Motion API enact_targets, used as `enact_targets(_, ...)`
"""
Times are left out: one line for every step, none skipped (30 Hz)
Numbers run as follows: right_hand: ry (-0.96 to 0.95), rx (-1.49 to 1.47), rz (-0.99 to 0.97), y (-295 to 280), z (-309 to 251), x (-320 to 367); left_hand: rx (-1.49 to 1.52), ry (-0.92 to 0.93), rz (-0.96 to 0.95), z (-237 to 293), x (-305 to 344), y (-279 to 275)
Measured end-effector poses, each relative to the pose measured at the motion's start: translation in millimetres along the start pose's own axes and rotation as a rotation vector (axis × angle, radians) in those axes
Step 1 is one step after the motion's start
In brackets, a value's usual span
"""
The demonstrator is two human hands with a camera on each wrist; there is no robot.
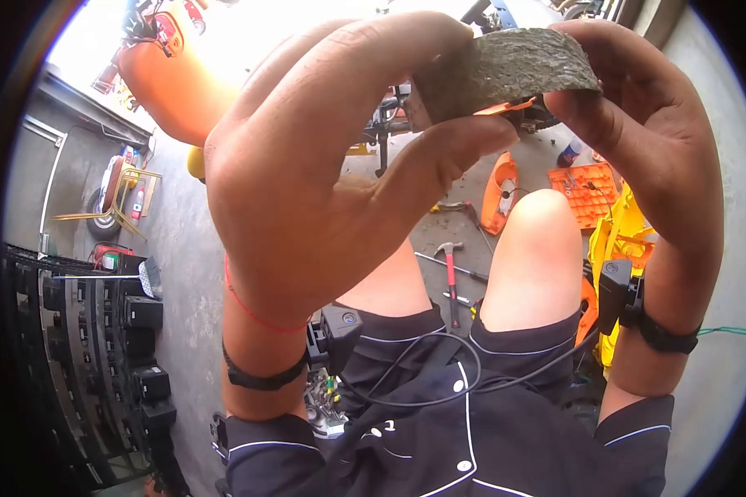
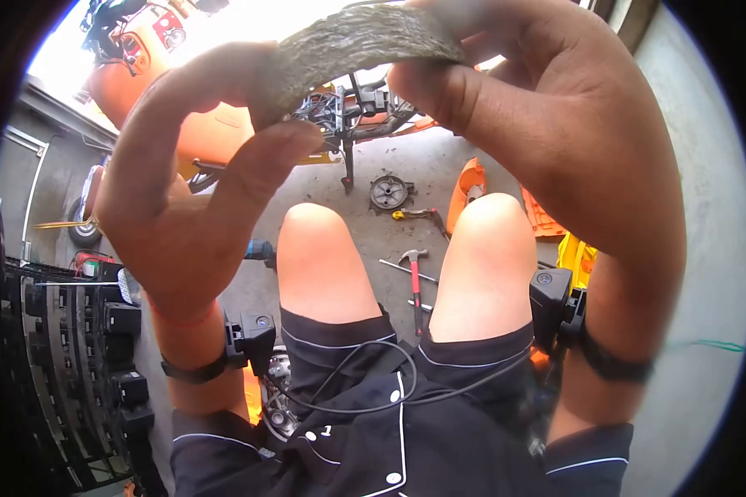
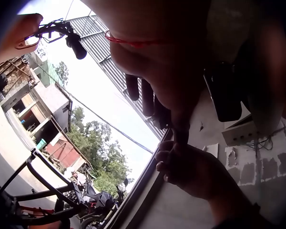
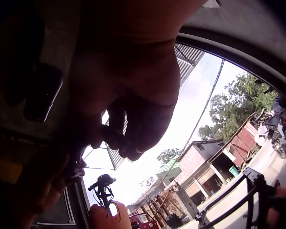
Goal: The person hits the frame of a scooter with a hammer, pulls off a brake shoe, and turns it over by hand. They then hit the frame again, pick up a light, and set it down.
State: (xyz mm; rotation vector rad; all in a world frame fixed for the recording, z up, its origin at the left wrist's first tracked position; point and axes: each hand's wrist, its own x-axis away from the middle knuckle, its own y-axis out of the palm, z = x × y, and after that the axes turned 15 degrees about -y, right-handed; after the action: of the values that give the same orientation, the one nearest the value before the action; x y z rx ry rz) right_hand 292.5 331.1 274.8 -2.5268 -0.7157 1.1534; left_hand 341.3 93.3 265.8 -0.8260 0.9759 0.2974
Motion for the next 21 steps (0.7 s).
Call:
enact_targets(-0.006,0.008,0.027,4,0,0,-0.025,0.126,-0.121,5,-6,-8)
enact_targets(-0.015,0.019,0.054,7,-1,0,-0.028,0.125,-0.123,2,-3,-8)
enact_targets(-0.013,0.020,0.054,9,1,0,0.043,0.013,-0.093,-2,1,-6)
enact_targets(0.003,-0.047,0.055,10,4,-2,0.121,-0.099,-0.057,-5,4,-3)
enact_targets(0.023,-0.110,0.052,10,6,-2,0.137,-0.102,-0.048,-6,5,-3)
enact_targets(0.027,-0.091,0.044,12,8,-2,0.084,-0.106,-0.056,-6,6,-5)
enact_targets(0.014,-0.152,0.083,14,11,-3,0.026,-0.106,-0.059,-7,6,-6)
enact_targets(-0.001,-0.217,0.125,16,11,-5,0.035,-0.101,-0.044,-6,6,-5)
enact_targets(0.031,-0.213,0.100,16,8,-9,0.046,-0.120,-0.040,-6,6,-4)
enact_targets(0.023,-0.204,0.099,18,8,-10,0.055,-0.137,-0.038,-6,6,-5)
enact_targets(0.014,-0.252,0.114,21,9,-10,0.058,-0.130,-0.032,-5,5,-6)
enact_targets(0.005,-0.299,0.129,22,11,-11,0.050,-0.148,-0.038,-5,4,-8)
enact_targets(-0.005,-0.276,0.125,22,10,-12,0.044,-0.167,-0.045,-4,3,-9)
enact_targets(-0.008,-0.266,0.124,22,9,-13,0.051,-0.162,-0.039,-3,2,-10)
enact_targets(-0.032,-0.237,0.132,22,7,-16,0.033,-0.165,-0.024,-3,2,-10)
enact_targets(-0.056,-0.208,0.141,22,6,-17,0.017,-0.168,-0.011,-2,2,-11)
enact_targets(-0.069,-0.235,0.198,25,6,-19,0.025,-0.163,-0.007,-1,1,-12)
enact_targets(-0.071,-0.225,0.200,24,4,-21,0.032,-0.202,-0.005,2,1,-13)
enact_targets(-0.076,-0.183,0.188,22,2,-23,0.042,-0.240,-0.003,5,2,-14)
enact_targets(-0.078,-0.134,0.177,21,-1,-24,0.057,-0.231,0.000,7,3,-15)
enact_targets(-0.065,-0.071,0.208,23,-10,-25,0.030,-0.255,0.021,9,3,-17)
